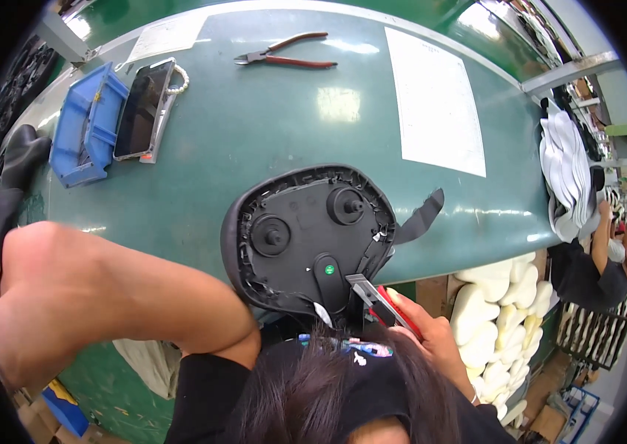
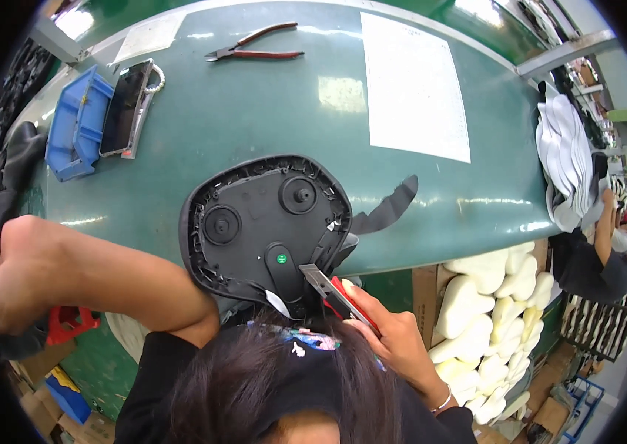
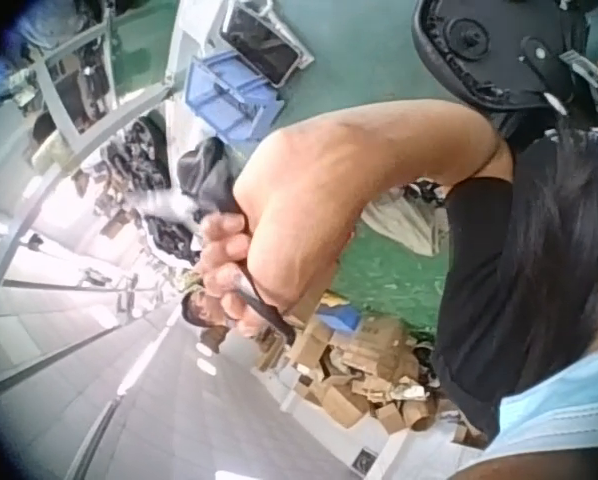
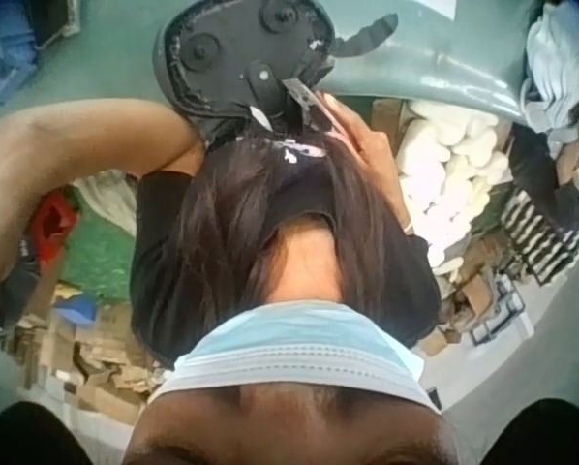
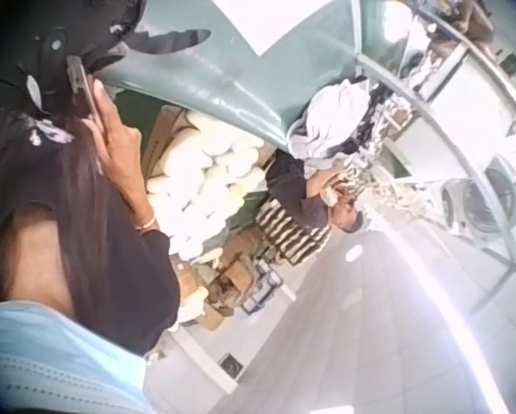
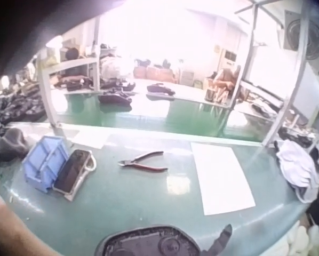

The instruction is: Trimming excess material from the edges and undersides of bicycle seats using a utility knife on a factory assembly line.

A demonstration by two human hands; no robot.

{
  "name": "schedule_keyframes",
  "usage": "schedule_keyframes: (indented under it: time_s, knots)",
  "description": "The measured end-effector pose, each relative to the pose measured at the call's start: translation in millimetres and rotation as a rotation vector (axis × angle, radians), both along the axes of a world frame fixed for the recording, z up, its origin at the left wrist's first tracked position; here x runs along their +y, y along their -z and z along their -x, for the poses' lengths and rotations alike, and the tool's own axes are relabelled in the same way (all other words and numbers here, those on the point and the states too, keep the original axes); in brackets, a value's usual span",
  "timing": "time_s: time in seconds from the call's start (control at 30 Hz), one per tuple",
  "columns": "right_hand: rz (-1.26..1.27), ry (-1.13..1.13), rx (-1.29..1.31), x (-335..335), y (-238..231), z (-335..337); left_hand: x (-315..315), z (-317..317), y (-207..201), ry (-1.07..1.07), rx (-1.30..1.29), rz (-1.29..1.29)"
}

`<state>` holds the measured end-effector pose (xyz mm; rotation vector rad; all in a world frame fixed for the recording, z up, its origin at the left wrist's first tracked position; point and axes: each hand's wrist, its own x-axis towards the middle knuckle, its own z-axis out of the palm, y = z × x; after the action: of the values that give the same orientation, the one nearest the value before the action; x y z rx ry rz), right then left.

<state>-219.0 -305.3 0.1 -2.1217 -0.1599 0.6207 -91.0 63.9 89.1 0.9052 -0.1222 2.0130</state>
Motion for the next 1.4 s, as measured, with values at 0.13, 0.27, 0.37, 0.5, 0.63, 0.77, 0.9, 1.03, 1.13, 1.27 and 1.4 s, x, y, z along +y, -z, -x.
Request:
schedule_keyframes:
  time_s: [0.13, 0.27, 0.37, 0.5, 0.63, 0.77, 0.9, 1.03, 1.13, 1.27, 1.4]
  knots:
    - [-0.115, 0.229, -0.204, -0.1, 8.6, -20.5, -41.2, -26.3, 72.5, 0.318, 0.863, -0.337]
    - [-0.419, 0.498, -0.07, 17.6, 31.2, -51.0, -69.7, -27.9, 139.9, 0.839, 1.716, -1.158]
    - [-0.382, 0.398, -0.09, 14.0, 30.4, -63.2, -54.3, -43.4, 145.4, 1.241, 1.856, -0.75]
    - [-0.292, 0.799, -0.347, -26.3, 34.8, -87.1, -29.6, -94.3, 143.5, 1.207, 1.465, 0.122]
    - [-0.322, 0.844, -0.296, -46.0, 65.0, -92.0, -87.9, -98.7, 174.4, 0.75, 1.501, -0.664]
    - [-0.428, 0.67, -0.276, -19.5, 70.8, -84.2, -189.8, -21.4, 154.0, 0.96, 1.538, -1.247]
    - [-0.591, 0.77, -0.111, -23.9, 64.7, -89.7, -214.2, 34.8, 170.3, 0.843, 1.273, -1.529]
    - [-0.433, 0.75, -0.225, -32.6, 57.7, -110.5, -196.3, 62.5, 183.0, 0.822, 1.237, -1.499]
    - [-0.416, 0.621, -0.27, -12.1, 46.4, -138.1, -149.7, 78.1, 182.3, 0.693, 1.379, -1.239]
    - [-0.379, 0.303, -0.248, 11.7, 41.8, -180.1, -58.0, 98.0, 171.5, 0.219, 1.602, -0.867]
    - [-0.445, 0.137, -0.185, 52.9, 48.3, -226.0, 24.8, 150.3, 197.5, -0.39, 1.718, -0.347]
